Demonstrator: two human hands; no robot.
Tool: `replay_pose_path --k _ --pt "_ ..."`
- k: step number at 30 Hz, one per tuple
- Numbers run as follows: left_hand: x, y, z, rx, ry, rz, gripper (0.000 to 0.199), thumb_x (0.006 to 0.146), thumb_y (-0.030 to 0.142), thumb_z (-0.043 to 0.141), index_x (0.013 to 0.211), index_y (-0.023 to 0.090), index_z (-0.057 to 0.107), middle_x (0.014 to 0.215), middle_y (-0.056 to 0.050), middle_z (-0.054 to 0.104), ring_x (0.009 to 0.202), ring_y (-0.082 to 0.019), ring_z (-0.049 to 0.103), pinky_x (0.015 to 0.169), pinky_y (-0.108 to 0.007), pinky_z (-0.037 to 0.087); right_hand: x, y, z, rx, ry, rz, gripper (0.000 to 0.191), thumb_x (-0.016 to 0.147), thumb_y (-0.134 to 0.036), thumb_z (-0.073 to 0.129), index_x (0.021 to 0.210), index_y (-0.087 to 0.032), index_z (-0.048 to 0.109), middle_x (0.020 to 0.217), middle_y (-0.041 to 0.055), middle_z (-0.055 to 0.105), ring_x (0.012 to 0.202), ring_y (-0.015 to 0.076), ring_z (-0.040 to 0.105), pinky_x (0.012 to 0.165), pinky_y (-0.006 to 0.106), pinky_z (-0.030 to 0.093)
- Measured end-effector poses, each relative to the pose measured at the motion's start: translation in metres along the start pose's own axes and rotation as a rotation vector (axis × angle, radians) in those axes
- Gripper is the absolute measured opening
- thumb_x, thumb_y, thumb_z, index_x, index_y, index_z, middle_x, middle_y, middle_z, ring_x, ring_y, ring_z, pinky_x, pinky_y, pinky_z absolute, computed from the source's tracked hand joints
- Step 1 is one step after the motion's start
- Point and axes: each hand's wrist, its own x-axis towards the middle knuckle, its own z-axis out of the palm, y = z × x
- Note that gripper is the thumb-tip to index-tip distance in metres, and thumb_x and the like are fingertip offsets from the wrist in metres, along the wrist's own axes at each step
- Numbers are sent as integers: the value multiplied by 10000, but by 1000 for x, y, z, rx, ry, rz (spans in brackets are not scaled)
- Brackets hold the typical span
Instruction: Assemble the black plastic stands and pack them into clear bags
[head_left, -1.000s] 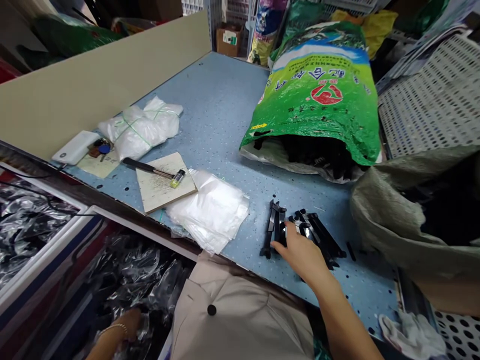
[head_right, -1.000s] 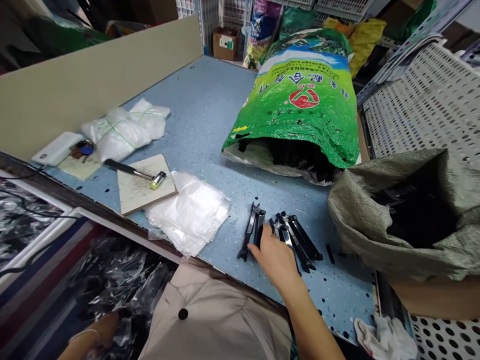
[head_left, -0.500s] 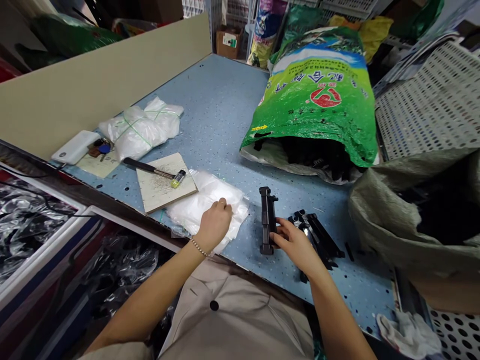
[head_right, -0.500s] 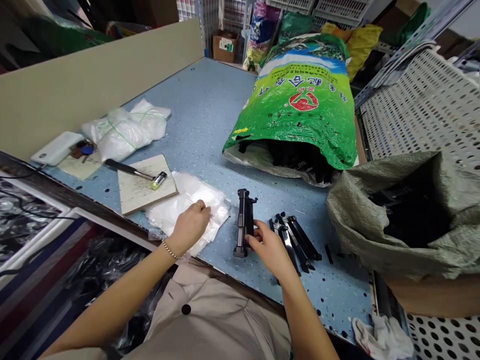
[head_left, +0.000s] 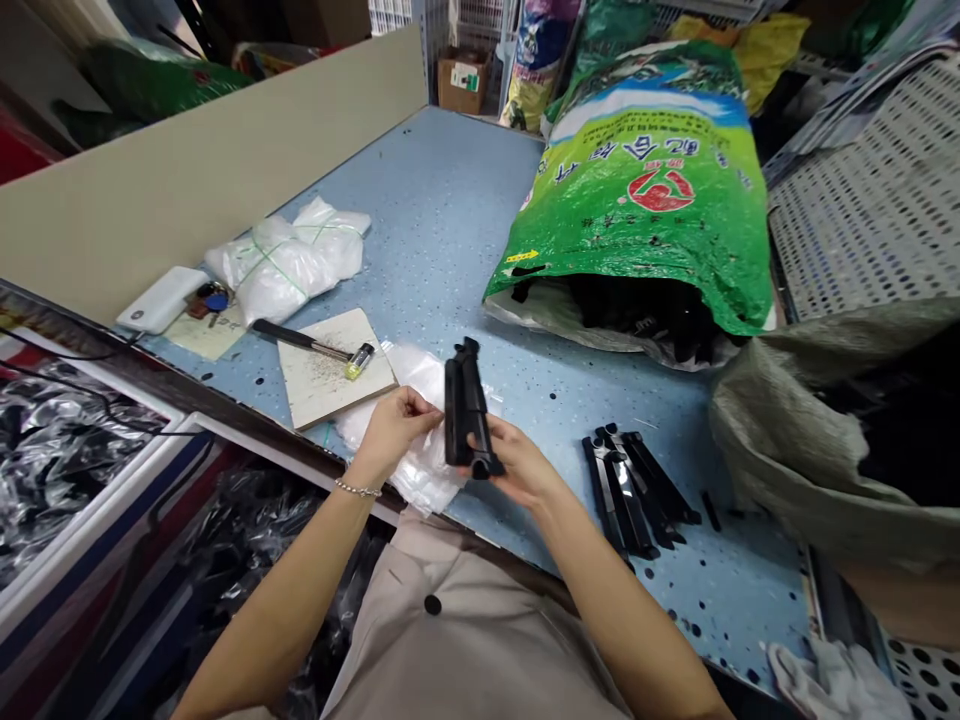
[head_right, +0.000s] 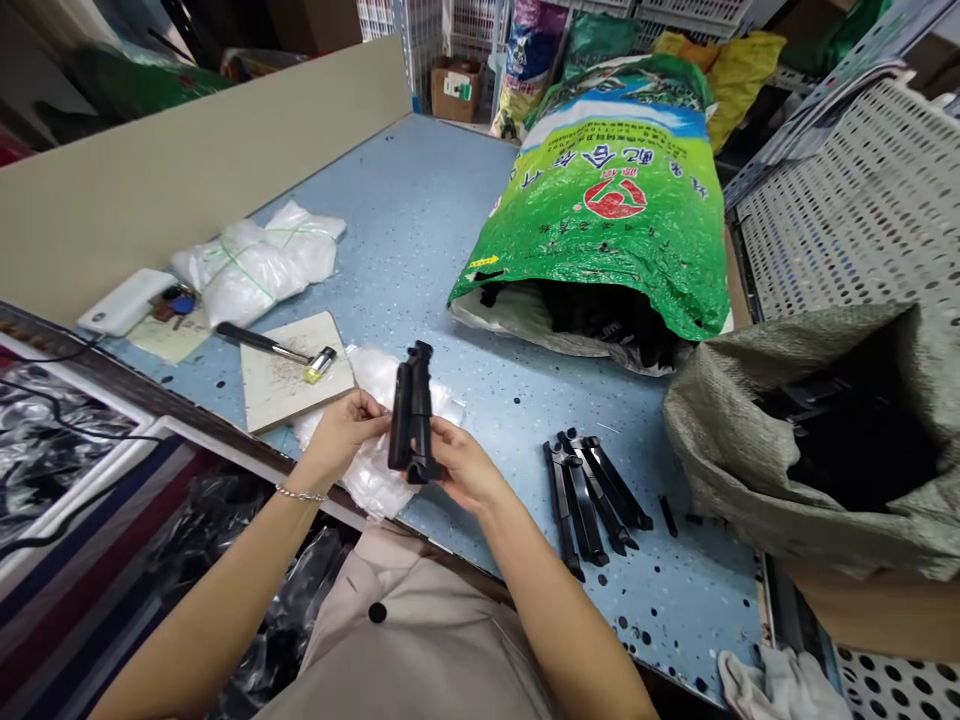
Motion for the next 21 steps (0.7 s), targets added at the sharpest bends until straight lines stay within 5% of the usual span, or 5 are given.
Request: replay_pose_path --k 4,9,12,15,21 --pt "-6 4 -13 -19 -11 47 243 621 243 703 667 187 471 657 30 586 623 -111 553 626 -249 454 24 4 7 37 39 -21 300 581 -295 832 783 -138 676 681 10 681 583 123 617 556 240 531" --pt "-19 16 -30 426 -32 276 74 735 208 569 701 191 633 856 -40 661 862 -184 615 814 -339 474 23 4 -9 -18 68 1 268 586 -286 834 753 -140 683 685 9 692 592 129 630 580 249 537" --pt "-19 17 -21 511 -50 212 112 738 267 627 825 198 642 798 -22 654 760 -176 613 720 -317 475 21 6 -12 -20 29 10 280 606 -288 826 796 -135 687 707 19 701 601 132 637 566 243 534" --pt "-13 13 -15 340 -6 122 175 689 279 678 765 188 549 685 12 602 642 -143 571 621 -272 449 22 7 -13 10 38 12 255 616 -264 815 796 -143 680 699 11 694 606 136 648 537 228 539" --pt "-11 11 -17 322 -5 119 212 673 282 692 780 186 535 754 1 610 697 -138 569 672 -277 456 23 9 -14 67 40 34 188 665 -230 778 785 -154 656 715 20 694 661 163 687 497 211 543"
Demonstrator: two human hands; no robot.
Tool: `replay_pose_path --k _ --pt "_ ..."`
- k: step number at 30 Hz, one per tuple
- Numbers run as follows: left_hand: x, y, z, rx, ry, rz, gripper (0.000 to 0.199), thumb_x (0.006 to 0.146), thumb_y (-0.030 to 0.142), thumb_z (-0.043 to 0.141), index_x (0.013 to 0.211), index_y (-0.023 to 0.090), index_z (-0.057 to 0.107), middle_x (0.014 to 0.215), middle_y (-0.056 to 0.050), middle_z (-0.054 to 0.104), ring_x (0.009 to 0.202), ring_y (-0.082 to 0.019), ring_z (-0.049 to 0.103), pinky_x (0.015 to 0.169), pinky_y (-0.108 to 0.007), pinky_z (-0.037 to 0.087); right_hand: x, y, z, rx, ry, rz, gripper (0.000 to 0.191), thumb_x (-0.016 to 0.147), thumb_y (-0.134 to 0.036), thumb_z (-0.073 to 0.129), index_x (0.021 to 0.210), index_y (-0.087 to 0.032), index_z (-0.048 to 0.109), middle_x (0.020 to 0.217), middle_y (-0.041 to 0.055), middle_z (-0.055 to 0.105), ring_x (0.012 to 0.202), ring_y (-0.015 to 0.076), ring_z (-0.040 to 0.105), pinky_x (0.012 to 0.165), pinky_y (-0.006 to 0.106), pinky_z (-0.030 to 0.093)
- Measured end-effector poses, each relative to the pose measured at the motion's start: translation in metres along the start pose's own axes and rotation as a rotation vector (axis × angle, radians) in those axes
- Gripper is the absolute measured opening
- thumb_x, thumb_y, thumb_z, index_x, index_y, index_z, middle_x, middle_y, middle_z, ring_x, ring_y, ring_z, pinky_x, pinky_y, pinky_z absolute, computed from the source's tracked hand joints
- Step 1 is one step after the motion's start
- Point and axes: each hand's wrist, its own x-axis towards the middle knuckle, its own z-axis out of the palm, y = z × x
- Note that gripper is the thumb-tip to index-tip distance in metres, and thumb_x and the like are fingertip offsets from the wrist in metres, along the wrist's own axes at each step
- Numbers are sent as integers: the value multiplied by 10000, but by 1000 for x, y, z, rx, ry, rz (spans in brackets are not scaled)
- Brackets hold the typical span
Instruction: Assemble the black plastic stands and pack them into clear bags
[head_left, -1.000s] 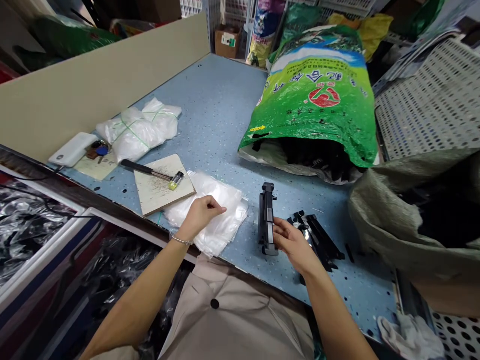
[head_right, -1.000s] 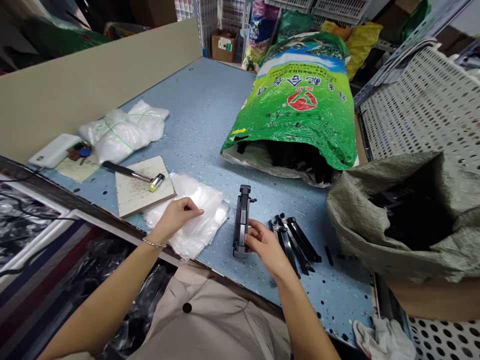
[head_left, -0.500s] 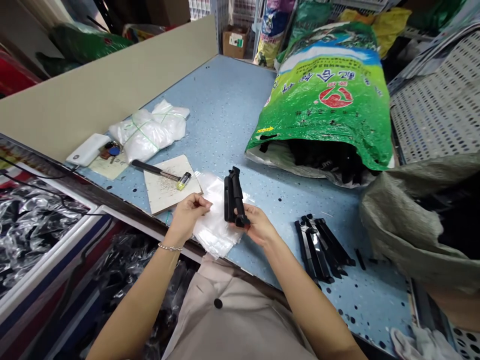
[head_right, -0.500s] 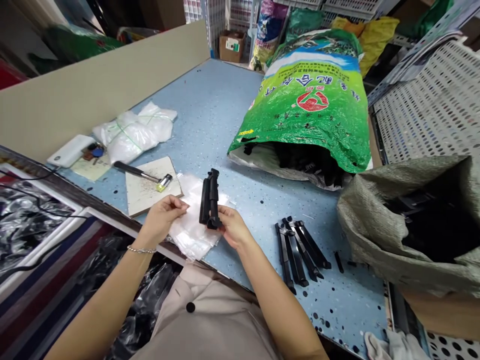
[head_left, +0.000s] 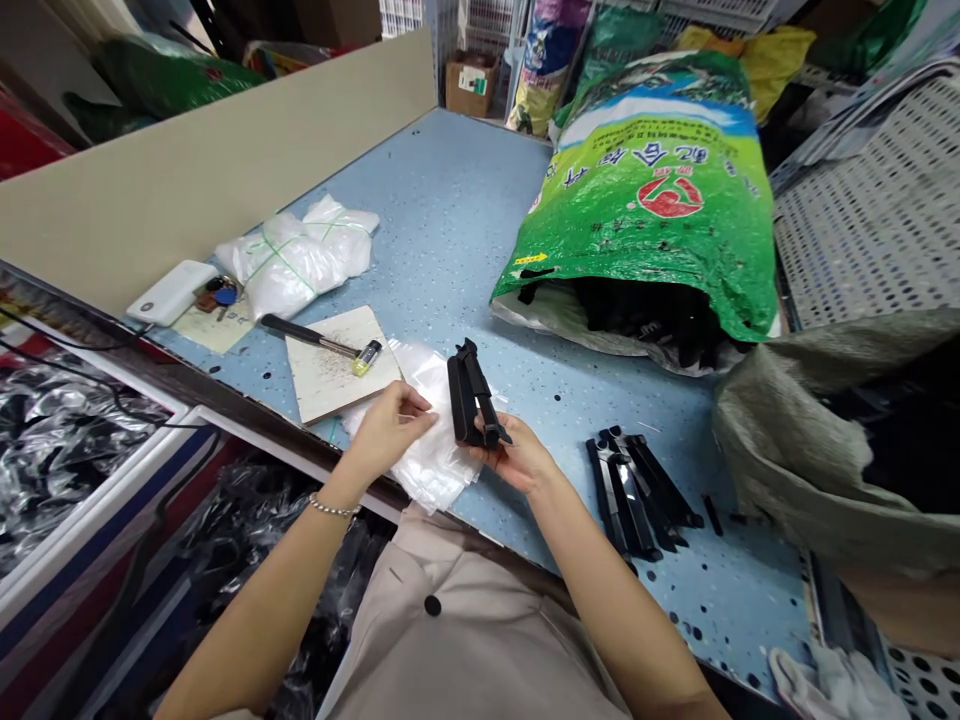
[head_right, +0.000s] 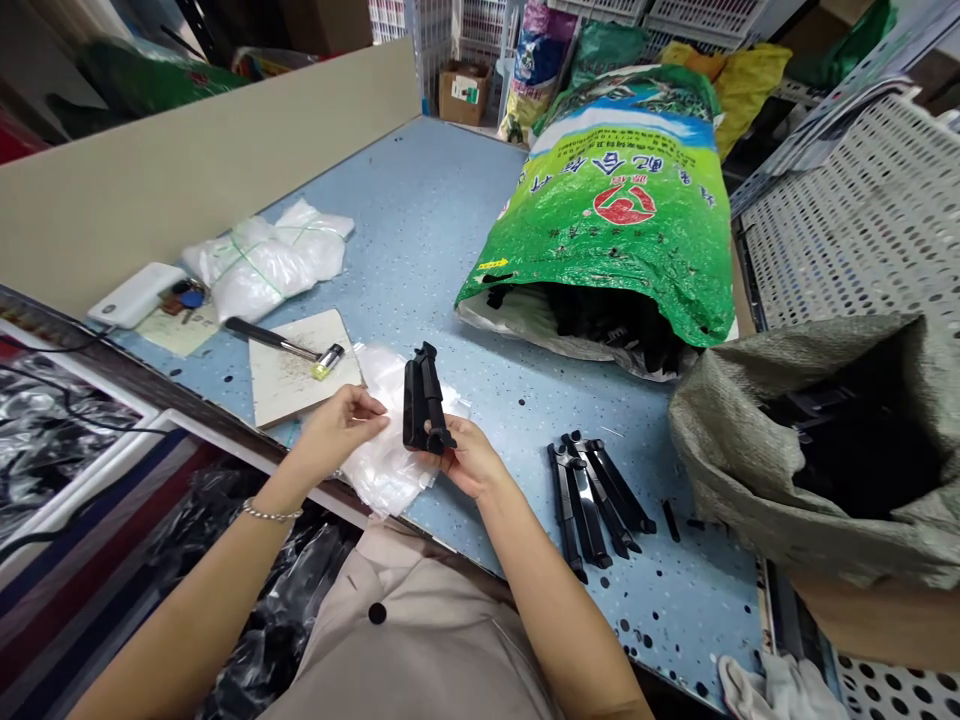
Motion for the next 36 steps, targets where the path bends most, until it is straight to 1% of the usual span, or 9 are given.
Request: replay_pose_path --k 6,8,12,17,20,24,27,31,36 --pt "-3 -2 -9 -121 34 49 121 717 240 613 714 197 500 721 -3 607 713 -156 604 693 -305 500 4 2 1 -25 -8 -9 224 619 -230 809 760 -149 655 697 16 688 633 158 676 486 210 522" --pt "-7 -2 -18 82 2 154 52 745 180 530 724 192 577 814 -43 658 825 -195 632 783 -358 512 4 -1 0 -56 8 -10 220 631 -240 806 774 -143 670 690 14 686 610 142 658 490 206 515" --pt "-15 -4 -26 550 -97 332 345 772 99 408 919 180 710 1020 -95 689 988 -245 632 904 -421 500 -14 -5 -4 -5 39 -59 250 661 -240 795 870 -160 683 743 0 696 625 117 649 520 186 531" --pt "-15 -10 -21 536 -13 332 410 826 170 443 1191 157 629 1260 -127 598 1074 -242 614 895 -380 523 -48 16 -12 215 -308 291 405 720 -308 790 1030 -105 626 848 63 699 690 110 681 565 139 557" --pt "-26 -9 -15 519 23 338 464 863 182 436 1316 164 535 1378 -140 507 1134 -238 584 974 -404 486 -46 31 -10 326 -337 397 426 745 -287 785 1059 -64 602 856 65 687 713 71 676 617 74 540" --pt "-61 3 -6 459 -166 468 498 916 153 382 1406 225 439 1411 -109 482 1278 -229 476 1055 -396 427 -35 37 2 265 -219 231 354 722 -253 799 991 -100 627 823 38 685 664 78 668 580 102 556" --pt "-80 11 -7 340 -219 434 486 926 157 394 1392 283 451 1377 -98 501 1049 -180 610 853 -297 539 -39 34 7 134 -168 111 309 724 -212 787 976 -114 639 796 23 681 609 85 651 540 143 570" --pt "-78 3 -14 314 -79 449 441 920 156 441 1337 287 491 1318 -106 522 739 -109 609 674 -261 541 -51 32 2 408 -289 226 451 712 -277 798 1077 -101 599 827 7 672 651 27 625 575 34 534" --pt "-63 -16 -4 523 70 593 398 888 49 373 1190 222 565 1356 -117 500 1149 -229 569 944 -408 511 -56 36 0 639 -357 236 422 805 -247 698 1175 -128 533 859 -22 648 669 -9 585 573 -41 484"
